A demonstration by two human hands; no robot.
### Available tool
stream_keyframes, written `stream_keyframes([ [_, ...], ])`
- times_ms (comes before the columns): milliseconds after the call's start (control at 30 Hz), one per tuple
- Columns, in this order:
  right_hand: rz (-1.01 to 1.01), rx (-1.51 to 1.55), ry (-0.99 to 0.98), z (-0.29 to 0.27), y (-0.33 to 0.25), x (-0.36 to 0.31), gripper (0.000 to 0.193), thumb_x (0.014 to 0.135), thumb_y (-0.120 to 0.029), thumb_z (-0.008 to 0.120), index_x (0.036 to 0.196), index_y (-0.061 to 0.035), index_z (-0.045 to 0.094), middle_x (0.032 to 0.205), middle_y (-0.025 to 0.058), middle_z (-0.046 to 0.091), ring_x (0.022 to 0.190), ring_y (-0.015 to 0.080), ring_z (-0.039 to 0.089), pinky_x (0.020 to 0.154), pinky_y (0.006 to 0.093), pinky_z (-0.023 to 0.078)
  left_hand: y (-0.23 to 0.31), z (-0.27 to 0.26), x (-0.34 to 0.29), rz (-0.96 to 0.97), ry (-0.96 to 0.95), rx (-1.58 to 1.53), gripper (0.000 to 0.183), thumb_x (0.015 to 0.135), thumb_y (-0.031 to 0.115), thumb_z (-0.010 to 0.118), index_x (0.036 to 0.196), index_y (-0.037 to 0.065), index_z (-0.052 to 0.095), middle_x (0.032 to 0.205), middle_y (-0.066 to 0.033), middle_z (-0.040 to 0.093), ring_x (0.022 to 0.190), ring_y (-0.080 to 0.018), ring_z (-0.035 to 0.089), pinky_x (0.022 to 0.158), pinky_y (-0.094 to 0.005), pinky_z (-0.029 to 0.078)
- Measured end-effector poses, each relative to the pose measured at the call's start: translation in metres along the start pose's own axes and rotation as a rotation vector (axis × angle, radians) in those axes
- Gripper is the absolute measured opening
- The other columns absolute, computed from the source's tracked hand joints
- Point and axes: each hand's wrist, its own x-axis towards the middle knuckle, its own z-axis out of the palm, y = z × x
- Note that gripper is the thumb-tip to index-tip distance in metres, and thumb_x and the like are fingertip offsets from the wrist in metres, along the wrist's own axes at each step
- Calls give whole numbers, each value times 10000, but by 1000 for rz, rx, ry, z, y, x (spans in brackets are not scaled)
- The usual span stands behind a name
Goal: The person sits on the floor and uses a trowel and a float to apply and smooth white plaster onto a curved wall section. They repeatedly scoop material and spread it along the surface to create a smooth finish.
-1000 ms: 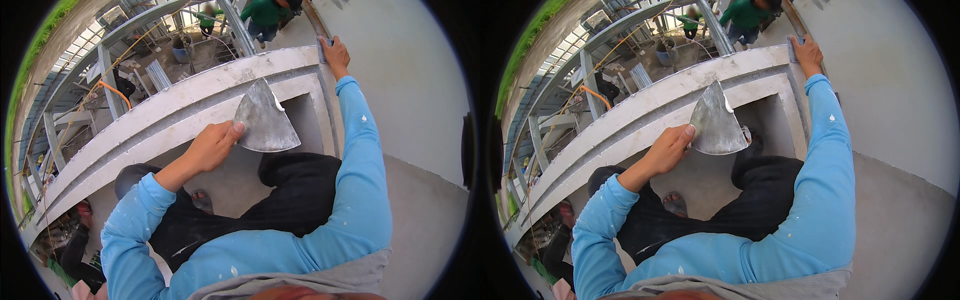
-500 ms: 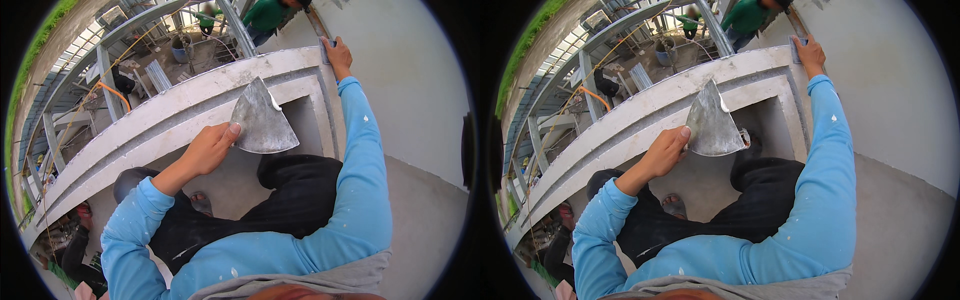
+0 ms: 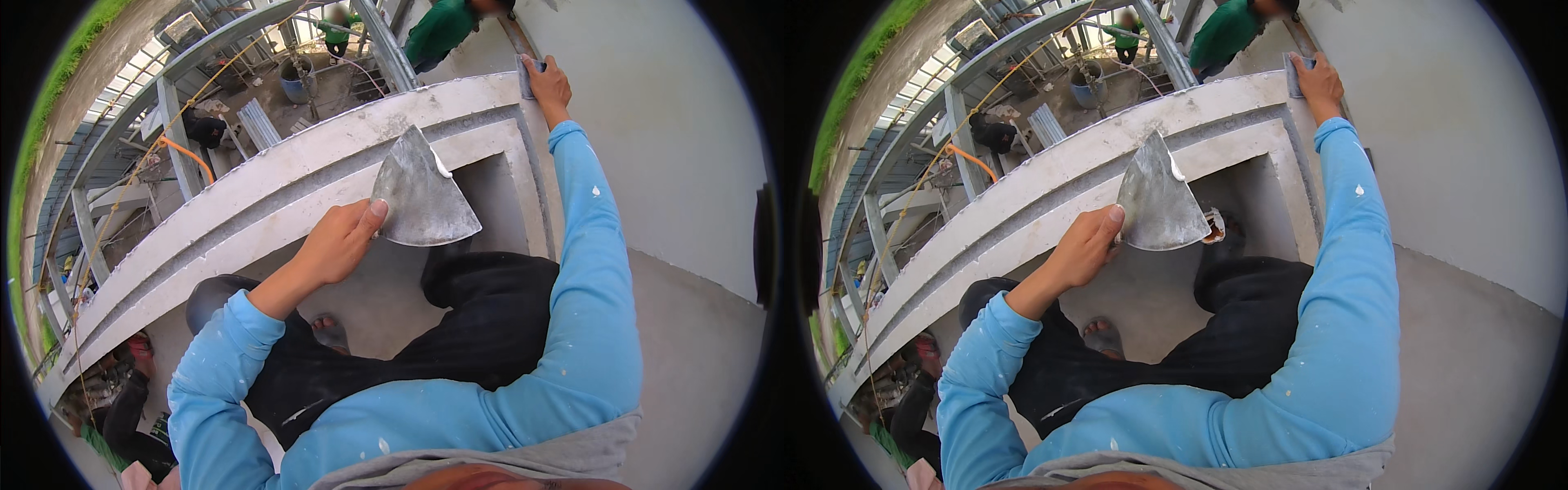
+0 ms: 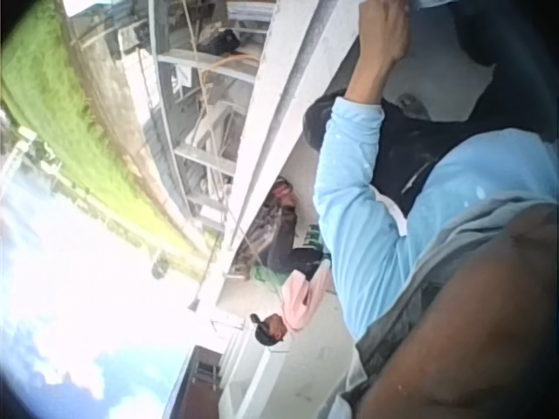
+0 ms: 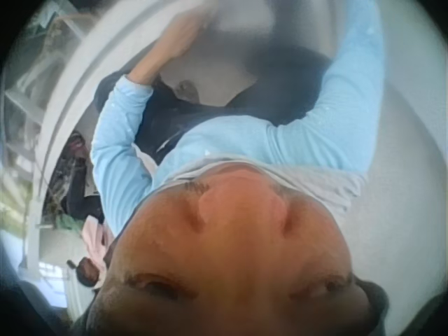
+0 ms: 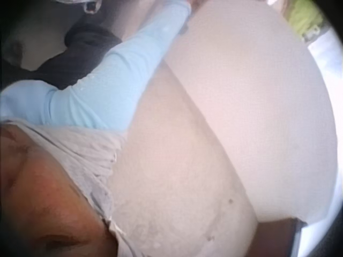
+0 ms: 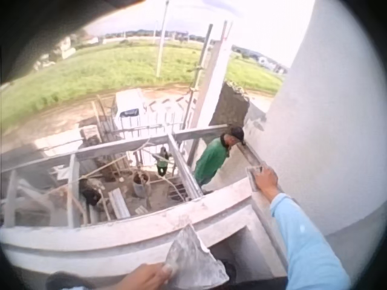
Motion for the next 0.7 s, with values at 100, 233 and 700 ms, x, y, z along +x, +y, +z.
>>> stream_keyframes([
  [100,-83,-37,-49,0,1,1,753,890,-740,565,1296,-110,643,1147,219,709,1073,419,680,878,534,547,-1,0,0,1,-5,11,753,1074,629,266,818,-11,570,686,-157,577,662,-319,568,675,-426,458],
  [233,-117,-37,-32,-5,4,1,750,888,-740,570,1298,-117,647,1140,204,715,1054,403,691,862,522,555,0,-1,-2,-31,-44,-46,738,1077,617,284,816,-13,567,680,-149,572,657,-301,564,667,-415,454],
  [700,-139,-110,-22,-3,8,5,711,884,-746,567,1265,-152,649,1083,195,724,1028,398,699,835,517,565,2,0,-4,-31,-46,-38,748,1075,627,274,817,-14,560,674,-129,566,661,-268,560,668,-401,455],
])
